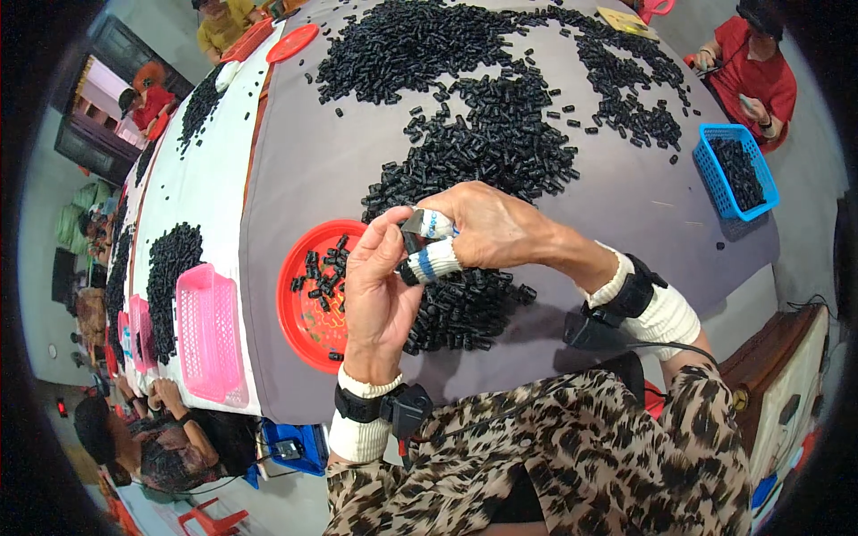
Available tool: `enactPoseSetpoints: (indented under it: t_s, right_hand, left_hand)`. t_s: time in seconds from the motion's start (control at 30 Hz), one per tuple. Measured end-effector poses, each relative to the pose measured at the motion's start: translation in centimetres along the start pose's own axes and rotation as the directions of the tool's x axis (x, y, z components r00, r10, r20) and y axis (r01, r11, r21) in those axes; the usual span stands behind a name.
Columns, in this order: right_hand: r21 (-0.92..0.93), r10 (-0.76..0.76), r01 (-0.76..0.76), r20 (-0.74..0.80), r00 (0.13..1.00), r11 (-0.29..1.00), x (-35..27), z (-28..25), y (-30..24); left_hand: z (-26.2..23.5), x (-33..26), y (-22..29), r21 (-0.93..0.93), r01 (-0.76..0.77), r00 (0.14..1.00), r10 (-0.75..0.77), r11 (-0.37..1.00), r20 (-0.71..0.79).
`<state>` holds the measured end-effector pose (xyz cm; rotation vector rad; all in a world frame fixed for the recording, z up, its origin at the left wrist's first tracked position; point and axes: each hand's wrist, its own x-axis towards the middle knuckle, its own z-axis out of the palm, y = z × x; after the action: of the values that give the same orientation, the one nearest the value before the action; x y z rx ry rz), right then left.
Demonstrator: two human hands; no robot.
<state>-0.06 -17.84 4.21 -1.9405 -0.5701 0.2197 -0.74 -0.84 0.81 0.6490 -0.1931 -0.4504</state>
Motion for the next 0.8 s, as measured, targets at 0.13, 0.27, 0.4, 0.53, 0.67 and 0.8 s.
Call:
enactPoseSetpoints:
  t_s: [0.13, 0.27, 0.4, 0.53, 0.67, 0.8]
  right_hand:
    - [-0.024, 0.038, -0.038, 0.019, 0.999, 0.999, -0.5, -0.2, 0.1]
    - [0.020, -0.041, 0.042, -0.003, 0.999, 0.999, -1.0, -0.3, 0.3]
    - [0.064, 0.006, -0.004, -0.032, 0.999, 0.998, -1.6, -0.3, 0.1]
    - [0.050, -0.014, 0.017, -0.055, 0.998, 0.999, -1.9, -0.2, -0.4]
    - [-0.003, -0.043, 0.043, -0.062, 0.997, 0.999, -2.2, -0.2, -0.6]
    - [-0.103, -0.047, 0.044, -0.031, 0.998, 0.994, -2.6, -0.2, -0.9]
  left_hand:
    - [0.8, 0.1, -0.4, 0.042, -0.007, 0.998, 0.009, 0.999, -0.059]
    - [1.1, 0.1, -0.6, 0.022, -0.024, 0.998, 0.025, 0.999, -0.055]
    - [1.5, -0.1, -0.9, -0.037, -0.011, 1.000, 0.010, 0.999, -0.027]
    - [1.5, -0.5, -0.9, -0.045, -0.014, 1.000, 0.014, 0.999, 0.000]
    - [2.1, -0.8, -1.0, -0.030, -0.023, 0.999, 0.024, 0.999, 0.022]
    - [2.2, -1.3, -1.1, 0.022, -0.035, 0.999, 0.034, 0.999, 0.023]
